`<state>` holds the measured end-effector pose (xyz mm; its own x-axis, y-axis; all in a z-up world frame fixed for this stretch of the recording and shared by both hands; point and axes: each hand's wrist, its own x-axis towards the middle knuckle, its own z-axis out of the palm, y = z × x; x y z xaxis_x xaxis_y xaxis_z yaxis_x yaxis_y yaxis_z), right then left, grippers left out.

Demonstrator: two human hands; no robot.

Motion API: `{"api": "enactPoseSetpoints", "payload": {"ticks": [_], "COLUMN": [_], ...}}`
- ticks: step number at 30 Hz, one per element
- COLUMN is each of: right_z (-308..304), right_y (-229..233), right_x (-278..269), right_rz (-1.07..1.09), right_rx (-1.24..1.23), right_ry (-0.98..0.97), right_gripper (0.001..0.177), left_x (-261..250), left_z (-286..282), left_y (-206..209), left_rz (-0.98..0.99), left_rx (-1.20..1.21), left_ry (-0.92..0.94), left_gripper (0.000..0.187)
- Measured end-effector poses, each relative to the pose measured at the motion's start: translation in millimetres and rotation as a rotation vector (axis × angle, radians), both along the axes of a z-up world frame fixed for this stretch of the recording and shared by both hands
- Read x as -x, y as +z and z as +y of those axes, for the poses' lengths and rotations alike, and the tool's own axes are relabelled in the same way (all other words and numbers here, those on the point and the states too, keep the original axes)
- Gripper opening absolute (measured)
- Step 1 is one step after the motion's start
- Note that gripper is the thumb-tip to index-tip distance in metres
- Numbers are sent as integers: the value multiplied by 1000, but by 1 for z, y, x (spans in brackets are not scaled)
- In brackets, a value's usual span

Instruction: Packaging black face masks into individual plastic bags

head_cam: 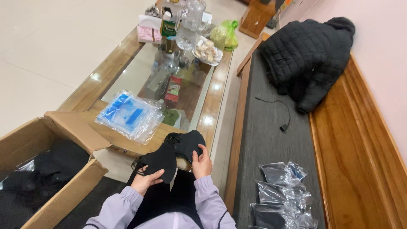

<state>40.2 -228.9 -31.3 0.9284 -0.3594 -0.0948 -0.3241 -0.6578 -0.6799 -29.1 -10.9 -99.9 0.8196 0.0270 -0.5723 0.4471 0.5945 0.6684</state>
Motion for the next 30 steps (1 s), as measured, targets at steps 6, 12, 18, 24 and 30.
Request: {"api": "enactPoseSetpoints", "payload": {"ticks": [6, 12, 18, 24, 30], "right_z": [2, 2, 51, 55, 50], "right_y": [4, 5, 28, -2, 14], "right_x": [3, 11, 58, 67, 66], "right_rz": [-6, -191, -173, -212, -185], "right_rx": [13, 82, -432, -366, -332], "right_ry": [-3, 67, 305, 370, 319], "right_gripper": [38, 46, 56, 51, 52], "left_x": [0, -1, 1, -1, -19], "left_z": [0, -4, -6, -3, -13], "left_y": [-30, -52, -50, -10, -19], "left_rz": [-43, -85, -112, -85, -121], "left_rx": [97, 72, 44, -4, 59], "left_ry": [64, 37, 65, -99, -78], "left_gripper": [38, 41, 34, 34, 34]}}
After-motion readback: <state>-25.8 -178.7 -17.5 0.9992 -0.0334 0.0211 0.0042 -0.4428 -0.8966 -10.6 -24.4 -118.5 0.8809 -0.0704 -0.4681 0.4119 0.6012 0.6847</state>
